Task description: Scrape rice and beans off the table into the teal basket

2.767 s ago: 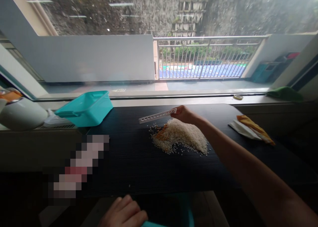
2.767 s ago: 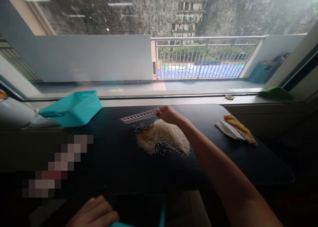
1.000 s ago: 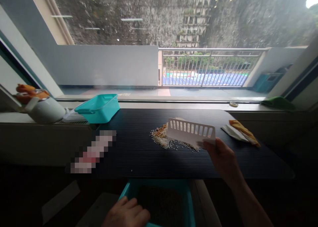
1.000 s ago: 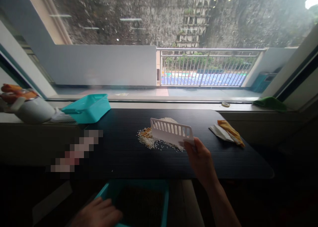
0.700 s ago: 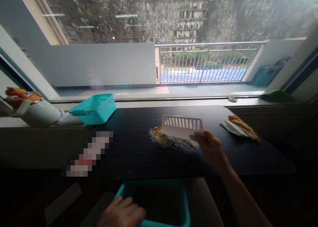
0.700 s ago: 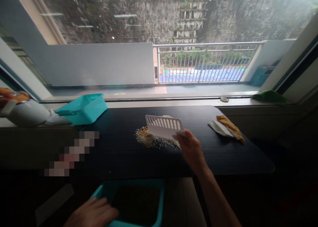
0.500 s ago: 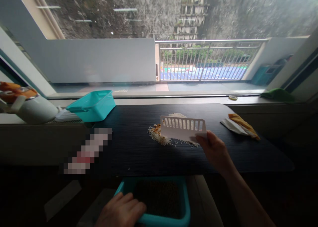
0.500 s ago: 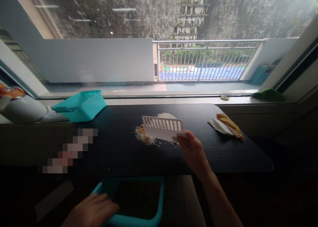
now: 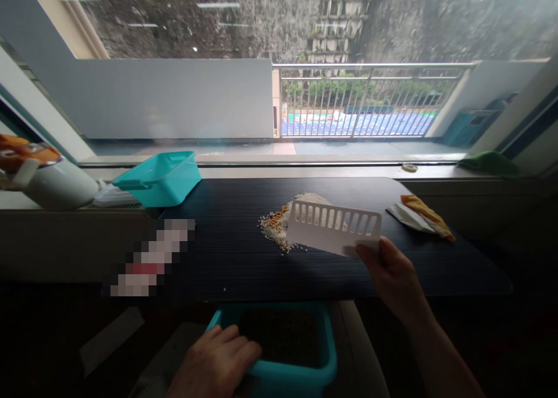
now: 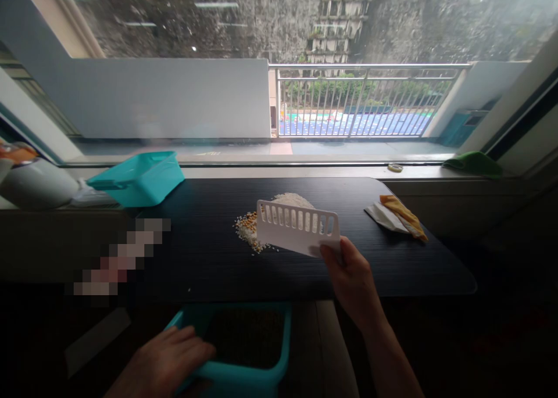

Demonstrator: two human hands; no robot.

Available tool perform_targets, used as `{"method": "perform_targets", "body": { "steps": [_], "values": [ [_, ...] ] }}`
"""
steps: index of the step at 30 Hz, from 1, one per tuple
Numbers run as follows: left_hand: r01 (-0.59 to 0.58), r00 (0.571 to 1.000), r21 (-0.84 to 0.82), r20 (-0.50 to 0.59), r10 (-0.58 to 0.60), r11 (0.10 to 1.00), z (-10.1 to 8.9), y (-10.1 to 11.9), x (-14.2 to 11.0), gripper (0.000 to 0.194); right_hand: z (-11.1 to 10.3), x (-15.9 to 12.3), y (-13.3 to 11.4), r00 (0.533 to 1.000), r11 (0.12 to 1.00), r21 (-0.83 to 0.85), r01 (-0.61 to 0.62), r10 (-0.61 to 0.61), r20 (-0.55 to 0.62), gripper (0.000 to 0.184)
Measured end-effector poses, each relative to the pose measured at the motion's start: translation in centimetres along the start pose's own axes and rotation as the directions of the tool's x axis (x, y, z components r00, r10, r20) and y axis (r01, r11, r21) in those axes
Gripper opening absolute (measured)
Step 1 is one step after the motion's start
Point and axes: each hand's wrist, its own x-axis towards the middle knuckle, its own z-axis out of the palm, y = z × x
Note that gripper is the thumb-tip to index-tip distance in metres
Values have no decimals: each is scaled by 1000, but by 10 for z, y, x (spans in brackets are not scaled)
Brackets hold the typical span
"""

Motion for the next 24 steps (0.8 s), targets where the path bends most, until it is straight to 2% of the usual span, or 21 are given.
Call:
{"method": "perform_targets", "body": {
  "steps": [5, 9, 12, 18, 24],
  "values": [
    [-1, 999, -18, 50, 2, 1000, -3, 1, 0, 19, -2, -1, 2, 999, 1000, -21, -24, 24, 27, 20],
    [15, 1000, 5, 25, -15, 1000, -3, 3, -1, 19, -3, -3, 4, 995, 999, -12, -45, 46, 83, 19],
    [22, 1000, -3, 20, -22, 1000, -3, 3, -2, 20, -1, -2, 2, 997, 999, -2, -52, 52, 62, 21],
    [29, 993, -14, 117, -27, 999, -6, 0, 0, 17, 6, 0, -4, 997, 999, 15, -51, 50, 64, 20],
    [31, 992, -32, 122, -26, 999, -6, -1, 1, 18, -1, -3, -1, 997, 998, 50, -48, 45, 61, 20]
  ]
}}
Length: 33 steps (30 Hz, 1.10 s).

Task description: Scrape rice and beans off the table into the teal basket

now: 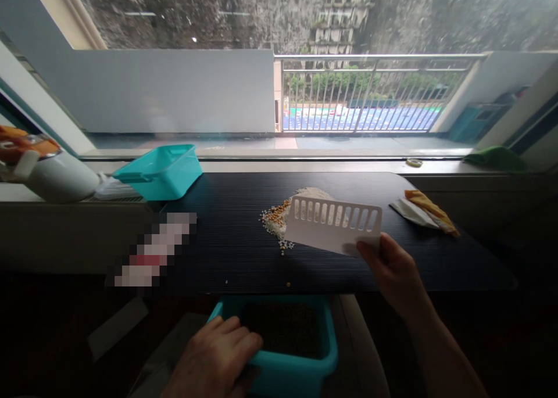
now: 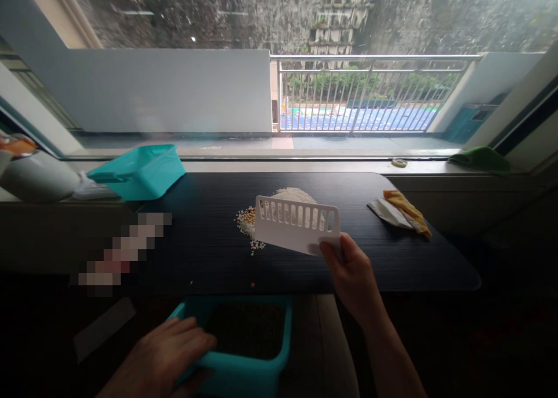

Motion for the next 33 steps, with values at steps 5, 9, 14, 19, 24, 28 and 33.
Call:
{"method": "perform_targets", "body": {
  "steps": [5, 9, 14, 19, 24, 28, 33],
  "values": [
    [48, 998, -21, -30, -49, 999, 1, 5, -2, 18, -6, -5, 7, 1000, 999, 28, -25, 25, 16, 22],
    [25, 995, -31, -92, -28, 999, 9, 2, -3, 18, -3, -8, 6, 999, 999, 40, -22, 21, 26, 21],
    [-50, 977, -30, -208, 42, 998, 23, -8, -3, 20, 7, -6, 2, 998, 999, -31, 18, -16, 66, 20],
    [-42, 976, -25, -215, 36, 999, 24, -8, -5, 22, 5, -8, 1, 988, 999, -8, 31, -29, 149, 21],
    [-48, 973, -40, -226, 38, 998, 22, -6, -5, 21, 6, -20, -2, 997, 1000, 15, 17, -18, 77, 16],
    [-68, 964, -31, -259, 58, 997, 23, -8, -6, 22, 6, -37, -6, 973, 998, 68, -4, -12, 230, 16],
    [-33, 975, -23, -222, 27, 999, 21, -7, -7, 21, -4, -34, -8, 973, 999, 34, 15, -22, 229, 18]
  ]
}}
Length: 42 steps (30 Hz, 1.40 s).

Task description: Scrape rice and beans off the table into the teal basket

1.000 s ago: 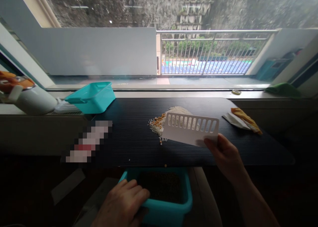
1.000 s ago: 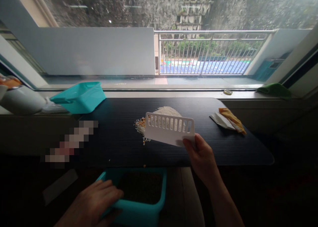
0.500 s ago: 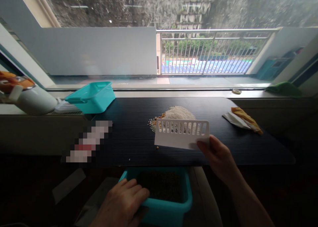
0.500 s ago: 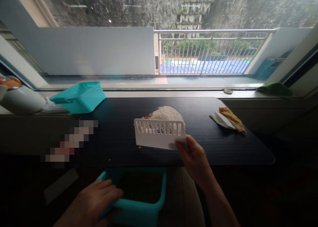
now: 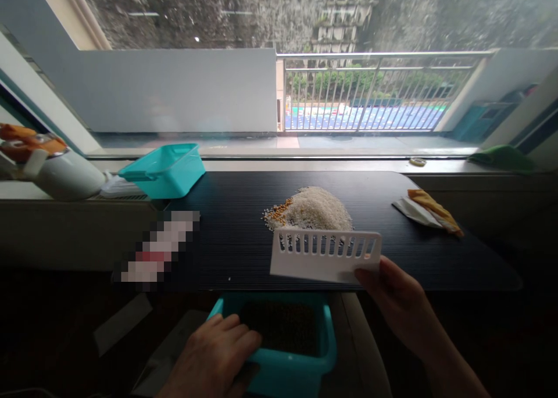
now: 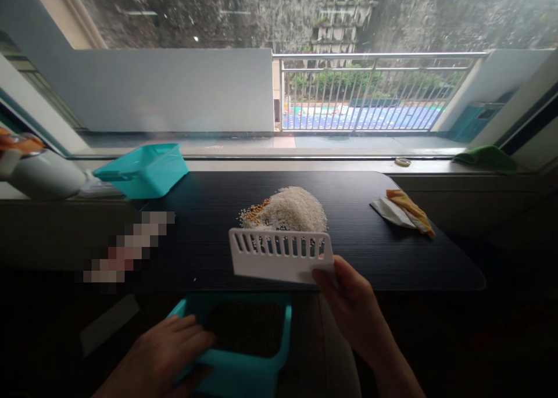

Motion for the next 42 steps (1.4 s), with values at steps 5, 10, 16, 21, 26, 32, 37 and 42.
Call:
{"method": "perform_targets", "body": {
  "steps": [5, 10, 16, 21, 26, 32, 37, 42],
  "values": [
    [11, 996, 19, 90, -13, 1000, -13, 4, 5, 21, 2, 41, 1, 953, 988, -151, 16, -61, -297, 20],
    [21, 985, 12, 174, -23, 1000, -22, 4, 9, 23, 10, 71, 7, 967, 993, -119, -1, -29, -253, 24],
    [39, 981, -2, 191, -38, 999, -18, 1, 10, 25, 12, 74, 14, 988, 999, -34, -24, 18, -156, 26],
    [59, 973, 14, 224, -60, 998, -21, 2, 9, 23, 10, 67, 13, 995, 999, 25, -31, 34, -97, 26],
    [59, 969, 10, 240, -60, 998, -21, 3, 8, 20, 8, 60, 8, 995, 997, 80, -14, 22, -94, 27],
    [71, 978, 14, 195, -73, 997, -20, 4, 9, 20, 8, 56, 6, 998, 997, 75, -35, 39, -52, 25],
    [103, 979, 9, 174, -103, 995, -19, 7, 9, 19, 6, 51, -1, 994, 998, 47, -45, 49, -96, 23],
    [114, 979, 10, 168, -114, 993, -20, 8, 9, 19, 5, 51, 1, 996, 999, 11, -50, 51, -78, 23]
  ]
}}
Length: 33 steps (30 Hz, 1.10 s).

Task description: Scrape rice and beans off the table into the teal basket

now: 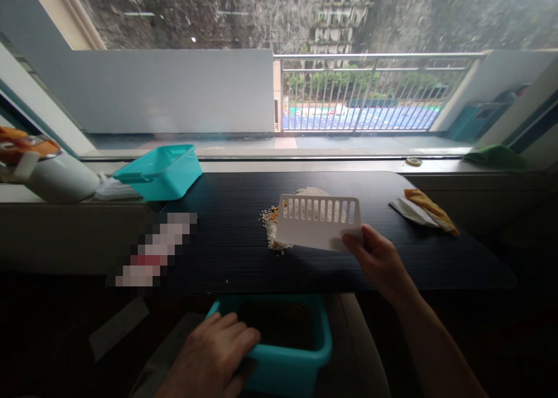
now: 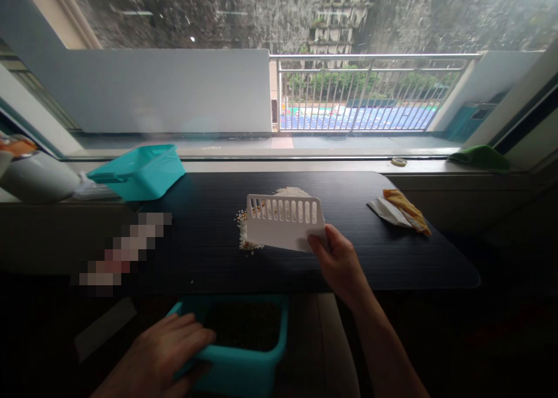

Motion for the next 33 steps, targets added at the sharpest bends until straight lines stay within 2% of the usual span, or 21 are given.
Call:
{"method": "perform_targets", "body": {
  "steps": [7, 11, 17, 23, 28, 31, 33],
  "values": [
    [-13, 1000, -1, -24, 13, 1000, -1, 0, 0, 18, 0, -5, -3, 1000, 1000, 6, 3, -2, -25, 22],
    [-10, 999, 5, -46, 10, 1000, -2, 0, 0, 21, 1, -10, -5, 1000, 1000, -9, 16, -16, 19, 21],
    [3, 1000, 9, -23, -3, 1000, -4, 2, 0, 25, 10, -14, -5, 998, 1000, 14, 19, -19, 54, 20],
    [1, 999, -1, -35, -1, 1000, -6, 1, 0, 23, 22, -20, -7, 985, 998, 61, 3, -13, 170, 16],
    [-50, 995, 19, -88, 52, 999, 6, -12, -5, 25, 19, -34, -11, 957, 994, 109, -20, -13, 289, 17],
    [-64, 994, 33, -91, 66, 997, 10, -17, -9, 27, 25, -47, -15, 977, 988, 151, -43, 10, 213, 21],
    [-51, 996, 40, -72, 54, 998, 8, -18, -11, 27, 36, -58, -19, 987, 988, 148, -51, 26, 160, 21]
  ]
}}
